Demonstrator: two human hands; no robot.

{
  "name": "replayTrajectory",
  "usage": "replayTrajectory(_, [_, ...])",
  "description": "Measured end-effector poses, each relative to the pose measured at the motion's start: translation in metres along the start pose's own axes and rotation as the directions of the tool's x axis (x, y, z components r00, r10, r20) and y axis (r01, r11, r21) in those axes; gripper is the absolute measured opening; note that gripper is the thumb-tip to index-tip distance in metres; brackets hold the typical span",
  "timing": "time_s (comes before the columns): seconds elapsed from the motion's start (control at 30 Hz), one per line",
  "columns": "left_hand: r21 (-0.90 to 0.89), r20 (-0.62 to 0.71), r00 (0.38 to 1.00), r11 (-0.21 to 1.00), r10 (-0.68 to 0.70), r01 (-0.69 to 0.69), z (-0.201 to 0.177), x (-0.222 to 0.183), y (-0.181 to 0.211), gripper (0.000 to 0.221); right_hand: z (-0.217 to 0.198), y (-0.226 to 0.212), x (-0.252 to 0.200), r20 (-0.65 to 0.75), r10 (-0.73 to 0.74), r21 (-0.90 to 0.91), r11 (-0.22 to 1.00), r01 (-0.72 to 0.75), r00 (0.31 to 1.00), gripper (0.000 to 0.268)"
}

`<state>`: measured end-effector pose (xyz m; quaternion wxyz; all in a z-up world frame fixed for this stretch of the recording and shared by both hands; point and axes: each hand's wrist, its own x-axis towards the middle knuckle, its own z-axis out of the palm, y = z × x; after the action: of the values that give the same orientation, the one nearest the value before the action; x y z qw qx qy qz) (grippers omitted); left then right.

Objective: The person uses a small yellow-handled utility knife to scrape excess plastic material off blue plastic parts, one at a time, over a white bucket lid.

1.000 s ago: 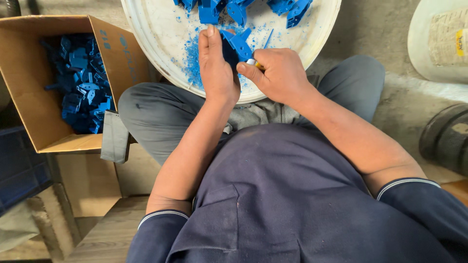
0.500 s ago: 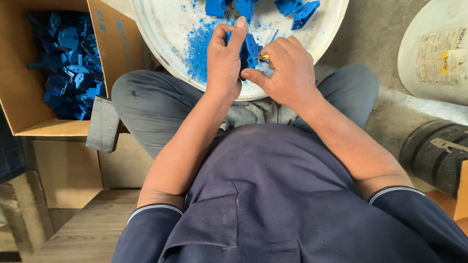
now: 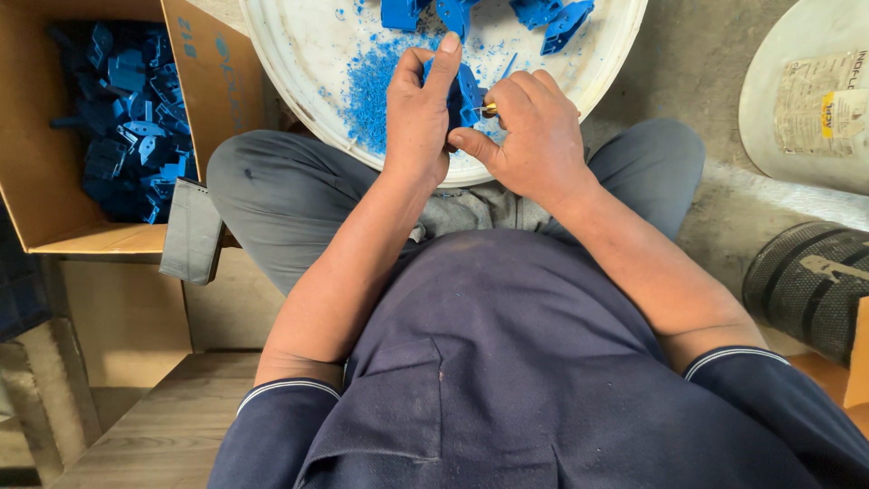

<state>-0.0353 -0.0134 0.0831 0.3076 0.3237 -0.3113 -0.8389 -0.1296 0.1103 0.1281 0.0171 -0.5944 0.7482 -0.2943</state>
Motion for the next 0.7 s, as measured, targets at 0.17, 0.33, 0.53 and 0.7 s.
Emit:
replayTrajectory(0.17, [0.045,-0.031,0.999,0.999,-0.025,0.026,0.0001,0.0006,-0.0014,0.03,0.0004,0.0011,-0.0012,-0.006,0.003,0.008,1.0,-0.003,1.0,0.061])
replayTrajectory(0.33, [0.035,-0.024,0.999,0.999,-0.037,0.038,0.0003,0.0002,-0.0016,0.03,0.0024,0.0026,-0.0021,-0.011,0.001,0.005,1.0,-0.001,1.0,0.061])
replayTrajectory(0.53, [0.018,-0.004,1.0,0.999,-0.027,0.027,-0.0002,0.0004,-0.0034,0.031,0.0037,0.0033,-0.0034,-0.026,-0.003,-0.006,1.0,0.003,1.0,0.062])
replayTrajectory(0.7, [0.021,-0.003,0.999,0.999,-0.034,0.034,-0.0015,0.0006,-0.0042,0.031,0.0034,0.0041,-0.0042,-0.023,-0.003,-0.007,1.0,0.003,1.0,0.061])
